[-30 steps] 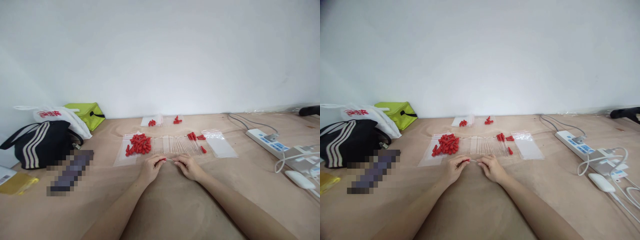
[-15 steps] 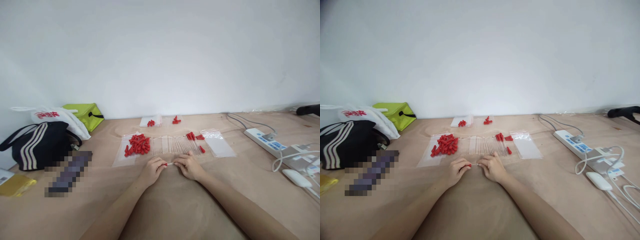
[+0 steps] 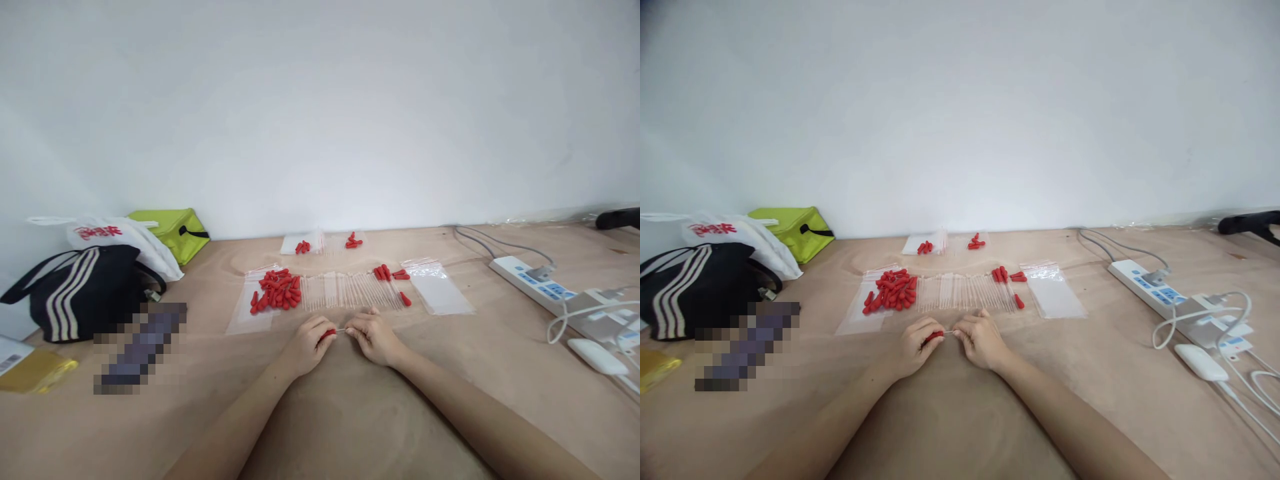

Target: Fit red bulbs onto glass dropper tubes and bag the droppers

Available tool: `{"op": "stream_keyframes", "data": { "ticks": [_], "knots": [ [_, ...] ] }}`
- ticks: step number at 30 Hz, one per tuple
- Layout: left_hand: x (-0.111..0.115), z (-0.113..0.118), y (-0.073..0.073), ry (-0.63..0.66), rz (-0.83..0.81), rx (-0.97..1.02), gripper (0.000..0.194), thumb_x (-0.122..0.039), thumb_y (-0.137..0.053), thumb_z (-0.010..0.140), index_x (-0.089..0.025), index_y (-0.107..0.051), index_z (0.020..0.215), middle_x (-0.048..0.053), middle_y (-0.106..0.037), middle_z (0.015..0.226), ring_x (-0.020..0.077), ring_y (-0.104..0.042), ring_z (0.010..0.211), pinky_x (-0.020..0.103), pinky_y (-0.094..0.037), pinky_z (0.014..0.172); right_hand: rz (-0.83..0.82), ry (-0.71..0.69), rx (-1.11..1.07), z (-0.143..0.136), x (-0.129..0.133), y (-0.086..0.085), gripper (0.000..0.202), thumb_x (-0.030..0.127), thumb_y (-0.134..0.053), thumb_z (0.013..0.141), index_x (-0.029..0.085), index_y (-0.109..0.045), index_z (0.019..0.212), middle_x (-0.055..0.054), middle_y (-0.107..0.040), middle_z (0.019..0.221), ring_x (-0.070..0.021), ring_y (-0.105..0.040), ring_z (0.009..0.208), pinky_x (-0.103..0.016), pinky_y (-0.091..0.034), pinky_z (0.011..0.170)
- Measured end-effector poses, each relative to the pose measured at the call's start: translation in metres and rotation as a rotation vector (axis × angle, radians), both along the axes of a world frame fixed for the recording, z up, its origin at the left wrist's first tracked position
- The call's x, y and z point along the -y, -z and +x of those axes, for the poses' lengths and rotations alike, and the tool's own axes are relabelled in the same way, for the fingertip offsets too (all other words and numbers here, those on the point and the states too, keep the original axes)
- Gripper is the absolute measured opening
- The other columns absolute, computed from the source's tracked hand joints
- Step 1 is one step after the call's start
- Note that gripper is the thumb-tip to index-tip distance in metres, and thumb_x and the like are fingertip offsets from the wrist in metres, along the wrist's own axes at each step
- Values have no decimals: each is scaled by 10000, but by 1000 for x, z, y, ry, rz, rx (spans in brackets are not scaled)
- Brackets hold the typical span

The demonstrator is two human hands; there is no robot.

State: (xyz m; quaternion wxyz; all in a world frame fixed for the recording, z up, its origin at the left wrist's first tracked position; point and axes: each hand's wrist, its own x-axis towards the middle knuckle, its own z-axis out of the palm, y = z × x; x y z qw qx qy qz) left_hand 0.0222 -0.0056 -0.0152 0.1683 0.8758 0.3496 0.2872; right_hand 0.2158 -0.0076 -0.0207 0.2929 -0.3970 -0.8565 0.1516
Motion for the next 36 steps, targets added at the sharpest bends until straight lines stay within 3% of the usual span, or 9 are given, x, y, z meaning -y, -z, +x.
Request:
{"op": "stream_keyframes", "data": {
  "ticks": [15, 20, 23, 26, 29, 33, 36],
  "knots": [
    [-6, -7, -6, 44, -40, 1, 141, -182, -488, 827, -151, -626, 816, 37, -601, 732, 151, -544, 714, 253, -426, 669, 17, -64, 13, -2, -1, -1, 230, 192, -354, 876, 172, -577, 823, -17, -615, 735, -125, -512, 667, -271, -275, 671],
    [-8, -15, -15, 79, -215, 6, 85, -175, -581, 766, -179, -665, 752, 5, -624, 662, 131, -568, 646, 228, -436, 624, 70, -144, 55, -3, 2, -1, 252, 202, -334, 889, 184, -586, 897, -23, -618, 774, -128, -511, 704, -273, -275, 673],
    [-8, -17, -16, 20, -269, 59, 94, -188, -589, 758, -188, -667, 811, 12, -639, 741, 135, -585, 690, 237, -453, 653, 150, -109, 115, -3, 4, -5, 221, 228, -392, 867, 198, -604, 920, -37, -613, 802, -151, -504, 755, -285, -268, 673],
    [-9, -18, -13, -114, -233, 141, 265, -220, -616, 734, -210, -610, 999, 31, -627, 912, 156, -577, 800, 281, -463, 737, 202, 32, 136, 3, 0, -8, 198, 241, -440, 838, 219, -630, 888, -41, -618, 801, -166, -505, 763, -303, -258, 675],
    [-9, -18, -12, -220, -197, 160, 429, -225, -633, 711, -225, -524, 1125, 38, -596, 974, 167, -562, 836, 315, -465, 767, 155, 332, 35, 20, -15, -8, 229, 263, -419, 839, 210, -640, 865, -53, -635, 834, -181, -523, 802, -308, -276, 697],
    [-8, -16, -14, -211, -182, 76, 277, -194, -606, 724, -204, -588, 1000, 42, -594, 946, 179, -560, 865, 330, -458, 784, 17, 777, -61, 52, -39, -8, 297, 340, -391, 824, 191, -637, 901, -75, -649, 877, -217, -533, 855, -313, -296, 716],
    [-7, -14, -17, -194, -159, 36, 184, -175, -602, 725, -200, -621, 906, 37, -598, 920, 180, -563, 864, 328, -453, 790, -71, 919, -32, 66, -49, -7, 313, 374, -397, 799, 201, -637, 902, -58, -657, 815, -225, -532, 828, -332, -269, 727]
  ]
}}
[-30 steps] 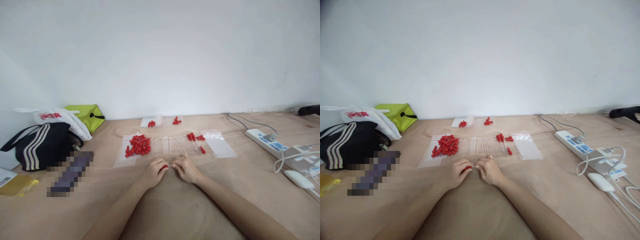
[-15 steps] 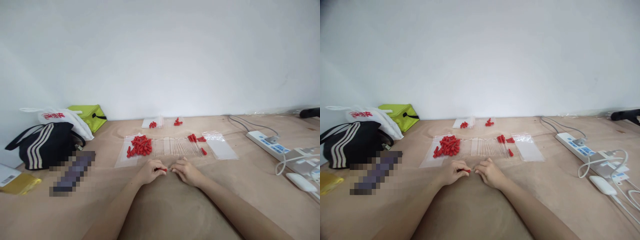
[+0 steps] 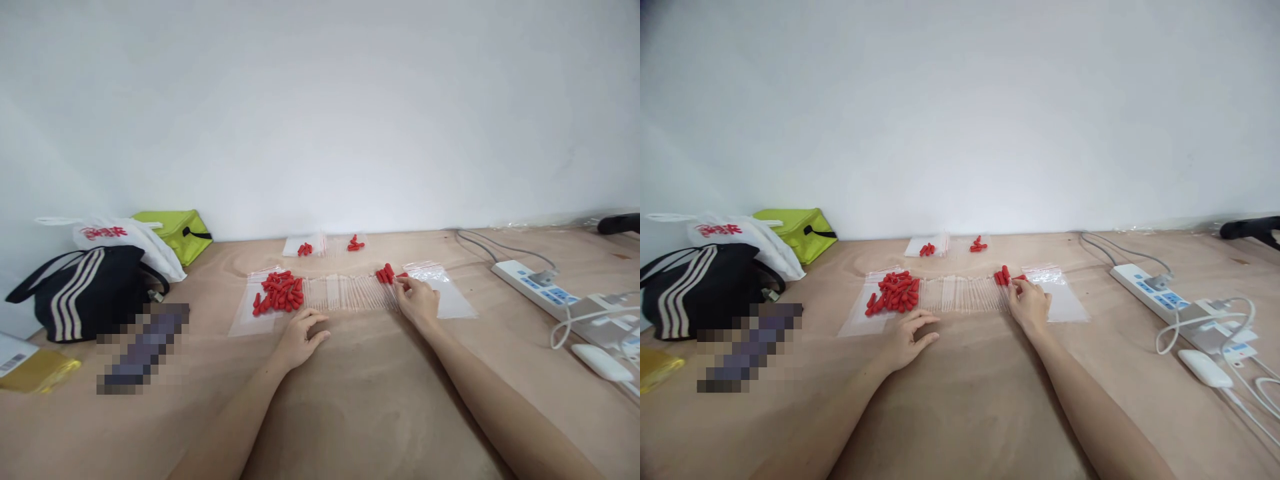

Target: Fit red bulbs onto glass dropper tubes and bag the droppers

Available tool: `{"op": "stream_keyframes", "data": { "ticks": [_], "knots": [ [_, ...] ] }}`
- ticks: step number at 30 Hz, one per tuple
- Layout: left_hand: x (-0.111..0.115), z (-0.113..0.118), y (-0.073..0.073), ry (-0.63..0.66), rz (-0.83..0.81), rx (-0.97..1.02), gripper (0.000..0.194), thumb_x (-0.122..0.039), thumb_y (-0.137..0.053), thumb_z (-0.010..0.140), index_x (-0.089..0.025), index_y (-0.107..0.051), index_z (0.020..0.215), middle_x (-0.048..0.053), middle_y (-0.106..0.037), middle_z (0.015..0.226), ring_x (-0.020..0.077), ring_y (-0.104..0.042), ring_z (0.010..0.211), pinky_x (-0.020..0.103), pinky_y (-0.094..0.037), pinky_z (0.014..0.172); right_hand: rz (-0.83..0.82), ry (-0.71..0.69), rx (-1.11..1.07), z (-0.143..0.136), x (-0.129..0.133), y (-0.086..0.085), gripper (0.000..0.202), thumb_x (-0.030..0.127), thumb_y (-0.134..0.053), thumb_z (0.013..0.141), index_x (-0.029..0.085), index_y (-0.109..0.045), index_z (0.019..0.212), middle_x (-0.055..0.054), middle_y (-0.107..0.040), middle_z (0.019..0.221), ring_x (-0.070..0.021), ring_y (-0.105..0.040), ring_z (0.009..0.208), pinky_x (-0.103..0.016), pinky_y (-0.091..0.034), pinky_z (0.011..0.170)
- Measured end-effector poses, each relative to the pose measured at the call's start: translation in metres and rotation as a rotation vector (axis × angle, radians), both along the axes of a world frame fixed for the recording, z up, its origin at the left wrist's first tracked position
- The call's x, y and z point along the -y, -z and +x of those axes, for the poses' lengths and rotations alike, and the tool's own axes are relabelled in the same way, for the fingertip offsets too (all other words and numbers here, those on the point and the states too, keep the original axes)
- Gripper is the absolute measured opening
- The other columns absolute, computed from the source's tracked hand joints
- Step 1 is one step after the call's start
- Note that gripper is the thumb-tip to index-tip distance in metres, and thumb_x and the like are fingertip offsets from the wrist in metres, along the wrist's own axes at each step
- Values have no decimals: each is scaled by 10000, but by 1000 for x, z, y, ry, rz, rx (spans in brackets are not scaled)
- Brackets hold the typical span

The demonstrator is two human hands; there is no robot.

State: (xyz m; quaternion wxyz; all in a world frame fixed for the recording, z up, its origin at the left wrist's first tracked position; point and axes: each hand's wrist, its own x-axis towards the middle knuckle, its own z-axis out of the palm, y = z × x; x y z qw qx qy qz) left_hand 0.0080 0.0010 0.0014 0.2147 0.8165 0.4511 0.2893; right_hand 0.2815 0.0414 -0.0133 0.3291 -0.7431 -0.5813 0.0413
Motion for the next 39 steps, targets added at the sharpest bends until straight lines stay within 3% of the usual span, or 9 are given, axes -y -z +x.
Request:
{"op": "stream_keyframes", "data": {
  "ticks": [8, 15, 20, 24, 28, 31, 34, 39],
  "knots": [
    [0, 0, 2, -9, 16, -13, 157, -165, -602, 731, -196, -631, 882, 35, -593, 919, 174, -564, 860, 313, -451, 783, -107, 51, 10, -3, -3, 2, 313, 440, -431, 750, 211, -624, 840, -35, -639, 724, -220, -542, 793, -359, -244, 745],
    [0, 0, 5, -8, 25, -24, 142, -181, -595, 739, -195, -634, 875, 40, -590, 921, 177, -563, 863, 320, -451, 786, -223, 98, -10, 13, -3, -11, 312, 450, -424, 746, 215, -629, 755, -38, -641, 704, -215, -564, 727, -389, -267, 756],
    [-1, 0, 5, -10, 29, -21, 135, -173, -590, 737, -192, -637, 862, 42, -591, 913, 176, -564, 853, 316, -457, 773, -444, 16, 57, 38, -5, -15, 225, 420, -538, 661, 235, -643, 733, -38, -646, 724, -222, -574, 716, -365, -327, 692],
    [-1, 0, 7, -11, 41, -16, 131, -168, -587, 736, -192, -637, 854, 40, -591, 906, 173, -564, 844, 309, -456, 764, -504, -75, 28, 43, -7, -9, 172, 356, -551, 655, 216, -649, 665, -30, -625, 622, -184, -570, 628, -292, -351, 591],
    [-1, 3, 9, -65, 90, -15, 84, -184, -559, 757, -189, -629, 804, 28, -589, 844, 162, -563, 793, 289, -458, 723, -498, -87, 38, 43, -8, -8, 169, 303, -532, 658, 194, -630, 575, -29, -586, 525, -171, -552, 563, -271, -344, 547],
    [-7, 9, 7, -248, 154, -64, 85, -181, -532, 772, -178, -603, 724, 18, -576, 762, 156, -552, 738, 274, -454, 694, -465, -58, 55, 42, -6, -16, 168, 278, -510, 671, 195, -617, 571, -35, -592, 539, -181, -557, 582, -274, -340, 552],
    [-19, 17, 2, -393, 176, -133, 82, -162, -534, 759, -173, -588, 698, 31, -575, 749, 181, -536, 780, 298, -434, 745, -293, -63, 55, 28, 0, -26, 153, 261, -481, 706, 196, -609, 654, -45, -635, 664, -186, -569, 663, -270, -346, 587],
    [-43, 36, -4, -543, 122, -224, 99, -268, -572, 731, -175, -603, 716, 73, -582, 812, 255, -519, 869, 379, -400, 775, 46, -439, 176, -24, 23, -22, 126, 208, -455, 767, 190, -577, 792, -47, -639, 774, -185, -544, 758, -280, -324, 677]
  ]
}}
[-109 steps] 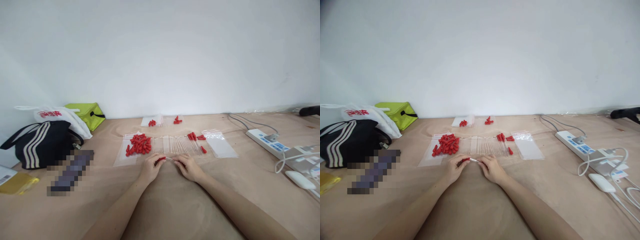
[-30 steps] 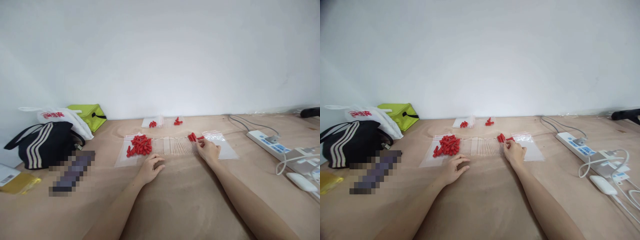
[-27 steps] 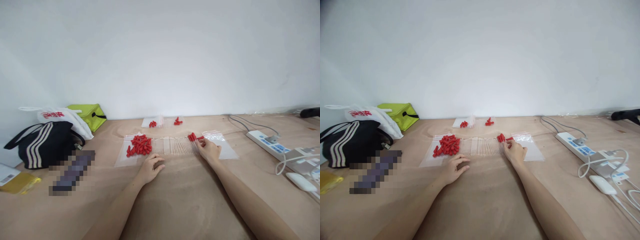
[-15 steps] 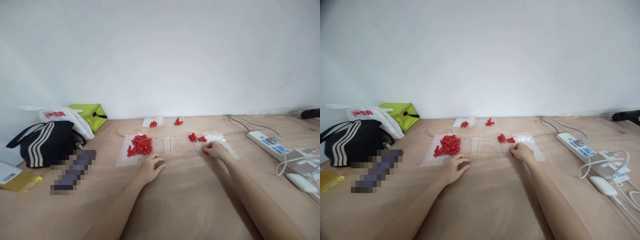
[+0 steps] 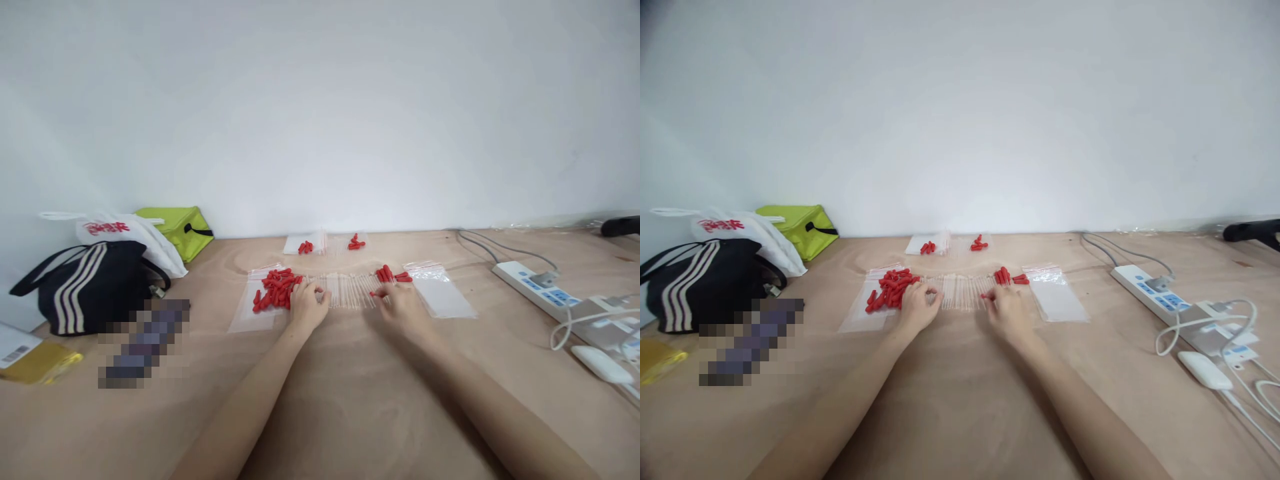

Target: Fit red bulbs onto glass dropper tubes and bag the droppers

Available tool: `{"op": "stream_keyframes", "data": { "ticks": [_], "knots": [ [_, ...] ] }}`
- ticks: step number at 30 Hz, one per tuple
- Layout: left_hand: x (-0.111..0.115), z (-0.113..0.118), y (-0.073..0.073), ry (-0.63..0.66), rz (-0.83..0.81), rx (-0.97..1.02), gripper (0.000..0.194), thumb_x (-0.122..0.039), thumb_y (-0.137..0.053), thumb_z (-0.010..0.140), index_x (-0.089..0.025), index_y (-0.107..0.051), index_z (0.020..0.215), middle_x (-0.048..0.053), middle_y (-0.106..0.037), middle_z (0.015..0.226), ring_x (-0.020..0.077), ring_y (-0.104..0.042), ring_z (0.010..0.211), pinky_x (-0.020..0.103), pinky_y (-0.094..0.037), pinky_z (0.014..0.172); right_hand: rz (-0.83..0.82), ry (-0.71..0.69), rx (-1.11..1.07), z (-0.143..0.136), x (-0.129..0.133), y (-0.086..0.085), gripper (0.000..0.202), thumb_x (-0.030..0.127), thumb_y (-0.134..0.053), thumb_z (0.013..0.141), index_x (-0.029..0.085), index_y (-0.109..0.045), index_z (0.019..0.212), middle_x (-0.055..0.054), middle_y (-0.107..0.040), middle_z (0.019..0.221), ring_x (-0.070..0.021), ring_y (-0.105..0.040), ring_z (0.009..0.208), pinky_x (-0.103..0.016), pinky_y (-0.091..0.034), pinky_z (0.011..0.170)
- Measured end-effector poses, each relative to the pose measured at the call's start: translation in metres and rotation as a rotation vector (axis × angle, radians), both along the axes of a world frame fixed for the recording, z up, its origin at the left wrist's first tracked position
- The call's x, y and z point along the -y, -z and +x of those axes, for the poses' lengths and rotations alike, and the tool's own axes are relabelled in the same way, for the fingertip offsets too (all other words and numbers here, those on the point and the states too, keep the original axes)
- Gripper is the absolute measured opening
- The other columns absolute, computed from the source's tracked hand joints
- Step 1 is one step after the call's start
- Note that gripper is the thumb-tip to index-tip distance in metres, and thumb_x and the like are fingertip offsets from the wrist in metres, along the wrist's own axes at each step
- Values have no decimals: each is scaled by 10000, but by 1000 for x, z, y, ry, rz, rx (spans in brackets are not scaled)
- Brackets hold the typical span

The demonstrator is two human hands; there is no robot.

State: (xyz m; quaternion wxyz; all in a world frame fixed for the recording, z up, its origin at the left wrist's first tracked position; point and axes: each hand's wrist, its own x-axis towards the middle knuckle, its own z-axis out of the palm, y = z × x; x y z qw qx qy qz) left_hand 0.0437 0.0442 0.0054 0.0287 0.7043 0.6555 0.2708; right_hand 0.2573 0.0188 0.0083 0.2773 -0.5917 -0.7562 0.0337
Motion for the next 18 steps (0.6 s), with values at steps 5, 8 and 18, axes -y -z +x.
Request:
{"op": "stream_keyframes", "data": {
  "ticks": [5, 8, 18],
  "knots": [
    [-15, 15, -1, -117, -136, -67, 211, -382, -586, 692, -181, -644, 721, 110, -613, 910, 312, -503, 955, 422, -379, 777, 176, -180, 209, -28, 17, 20, 141, 182, -435, 807, 172, -565, 753, -68, -610, 722, -199, -480, 728, -315, -247, 654],
    [-20, 18, -5, -140, -210, -92, 190, -355, -574, 690, -191, -669, 705, 117, -639, 915, 317, -517, 966, 426, -370, 784, 188, -203, 196, -29, 20, 26, 173, 202, -413, 837, 174, -583, 818, -67, -614, 753, -196, -462, 737, -317, -233, 651],
    [-27, 27, -13, -131, -275, -97, 158, -259, -559, 679, -136, -648, 635, 177, -654, 800, 356, -571, 886, 467, -369, 762, 135, -214, 187, -34, 23, 24, 219, 237, -406, 858, 213, -617, 911, -69, -604, 835, -203, -451, 783, -330, -263, 677]
  ]
}}
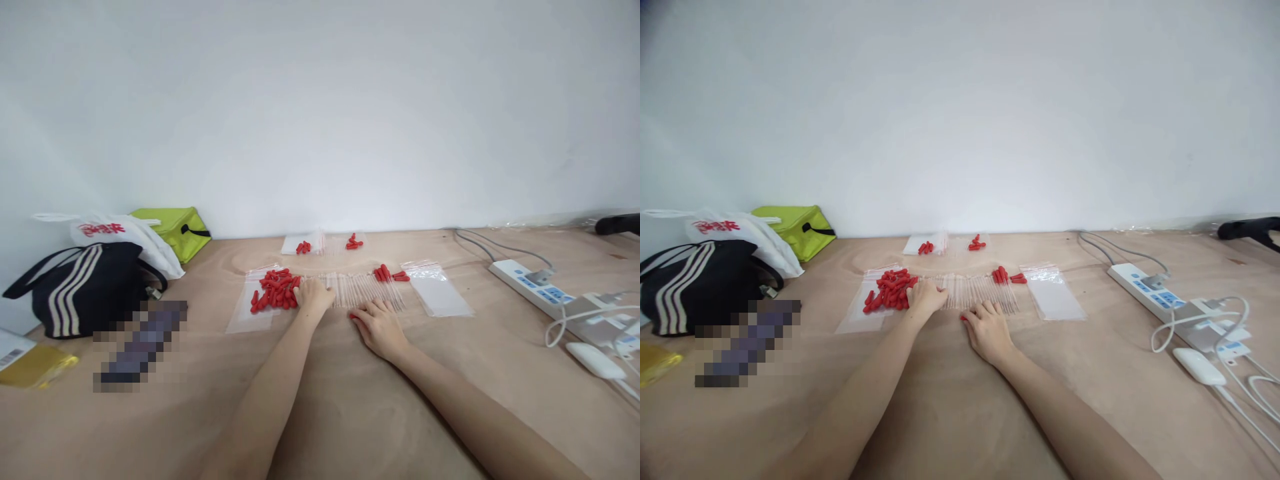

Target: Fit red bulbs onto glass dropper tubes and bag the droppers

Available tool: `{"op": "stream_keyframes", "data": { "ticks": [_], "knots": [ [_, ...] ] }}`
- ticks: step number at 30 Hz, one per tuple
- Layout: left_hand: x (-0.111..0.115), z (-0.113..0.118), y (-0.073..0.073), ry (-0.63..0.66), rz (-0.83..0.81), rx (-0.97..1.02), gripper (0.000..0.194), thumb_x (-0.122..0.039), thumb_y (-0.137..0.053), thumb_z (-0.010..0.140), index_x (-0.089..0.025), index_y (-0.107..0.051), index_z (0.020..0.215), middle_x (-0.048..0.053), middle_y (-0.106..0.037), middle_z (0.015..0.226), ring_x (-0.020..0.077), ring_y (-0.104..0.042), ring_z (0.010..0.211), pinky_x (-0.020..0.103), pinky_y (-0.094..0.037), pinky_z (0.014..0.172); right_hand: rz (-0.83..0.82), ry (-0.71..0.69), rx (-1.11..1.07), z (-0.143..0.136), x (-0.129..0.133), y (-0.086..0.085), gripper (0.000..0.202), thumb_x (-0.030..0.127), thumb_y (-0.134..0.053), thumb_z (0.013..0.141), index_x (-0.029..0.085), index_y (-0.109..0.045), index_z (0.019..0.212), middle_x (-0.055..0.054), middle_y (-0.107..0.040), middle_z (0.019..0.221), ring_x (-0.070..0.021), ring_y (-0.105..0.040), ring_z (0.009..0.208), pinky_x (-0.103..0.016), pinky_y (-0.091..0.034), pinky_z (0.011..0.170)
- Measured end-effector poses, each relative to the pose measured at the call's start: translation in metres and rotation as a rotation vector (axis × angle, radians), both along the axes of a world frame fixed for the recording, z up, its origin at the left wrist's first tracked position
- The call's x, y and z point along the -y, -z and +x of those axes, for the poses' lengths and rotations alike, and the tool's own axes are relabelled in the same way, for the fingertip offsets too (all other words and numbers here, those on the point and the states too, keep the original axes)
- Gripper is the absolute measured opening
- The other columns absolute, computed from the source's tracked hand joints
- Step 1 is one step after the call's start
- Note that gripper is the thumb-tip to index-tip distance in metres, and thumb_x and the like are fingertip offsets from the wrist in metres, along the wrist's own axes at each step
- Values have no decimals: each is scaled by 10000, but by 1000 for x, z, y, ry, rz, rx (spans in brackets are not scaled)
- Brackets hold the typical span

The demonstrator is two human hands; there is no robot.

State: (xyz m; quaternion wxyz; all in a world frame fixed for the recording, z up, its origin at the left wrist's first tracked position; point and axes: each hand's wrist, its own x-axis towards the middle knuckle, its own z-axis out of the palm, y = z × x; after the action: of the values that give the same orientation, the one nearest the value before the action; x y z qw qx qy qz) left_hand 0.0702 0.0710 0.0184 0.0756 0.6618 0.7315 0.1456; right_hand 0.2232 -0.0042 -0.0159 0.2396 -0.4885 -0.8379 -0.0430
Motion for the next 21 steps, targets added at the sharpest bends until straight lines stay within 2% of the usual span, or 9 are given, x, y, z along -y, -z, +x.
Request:
{"op": "stream_keyframes", "data": {
  "ticks": [3, 5, 7, 10, 14, 16, 21],
  "knots": [
    [8, -6, 0, 95, 72, 35, 142, -189, -510, 725, -133, -625, 663, 156, -635, 821, 332, -550, 928, 443, -377, 789, -19, 17, -46, 0, -1, 2, 207, 230, -404, 859, 196, -604, 897, -70, -600, 845, -206, -465, 806, -328, -291, 694],
    [19, -14, -1, 213, 125, 73, 139, -153, -468, 766, -135, -601, 728, 124, -622, 858, 277, -548, 928, 389, -397, 803, -30, 34, -91, 1, -2, 3, 198, 223, -394, 862, 171, -585, 871, -76, -602, 843, -208, -481, 803, -331, -310, 696],
    [34, -26, 1, 358, 147, 122, 111, -157, -460, 795, -153, -570, 782, 70, -619, 842, 207, -575, 835, 318, -441, 746, -42, 25, -152, 2, -2, 5, 185, 214, -384, 864, 160, -561, 859, -78, -604, 841, -205, -500, 790, -333, -329, 692],
    [54, -45, 10, 498, 157, 177, 103, -153, -447, 820, -167, -550, 819, 21, -619, 762, 155, -590, 716, 262, -470, 665, -82, -73, -284, 1, -2, 7, 162, 195, -376, 864, 164, -531, 897, -72, -602, 854, -189, -523, 793, -317, -376, 689],
    [68, -62, 28, 706, 339, 335, 218, -148, -378, 868, -186, -557, 986, 46, -632, 908, 153, -598, 828, 271, -477, 736, -137, -198, -403, -2, 0, 9, 201, 193, -388, 859, 175, -509, 1018, -76, -585, 914, -177, -531, 836, -307, -435, 721],
    [70, -64, 33, 744, 374, 370, 245, -150, -370, 878, -197, -560, 1025, 48, -628, 939, 149, -596, 854, 268, -477, 751, -159, -244, -431, -3, 0, 10, 218, 192, -390, 858, 191, -520, 1034, -78, -573, 938, -173, -534, 855, -310, -448, 741],
    [69, -60, 37, 742, 372, 368, 234, -170, -393, 877, -198, -591, 999, 44, -625, 899, 148, -594, 820, 261, -482, 723, -206, -297, -510, -4, 1, 7, 225, 167, -402, 848, 206, -553, 1010, -70, -565, 918, -160, -542, 862, -307, -461, 767]
  ]
}}
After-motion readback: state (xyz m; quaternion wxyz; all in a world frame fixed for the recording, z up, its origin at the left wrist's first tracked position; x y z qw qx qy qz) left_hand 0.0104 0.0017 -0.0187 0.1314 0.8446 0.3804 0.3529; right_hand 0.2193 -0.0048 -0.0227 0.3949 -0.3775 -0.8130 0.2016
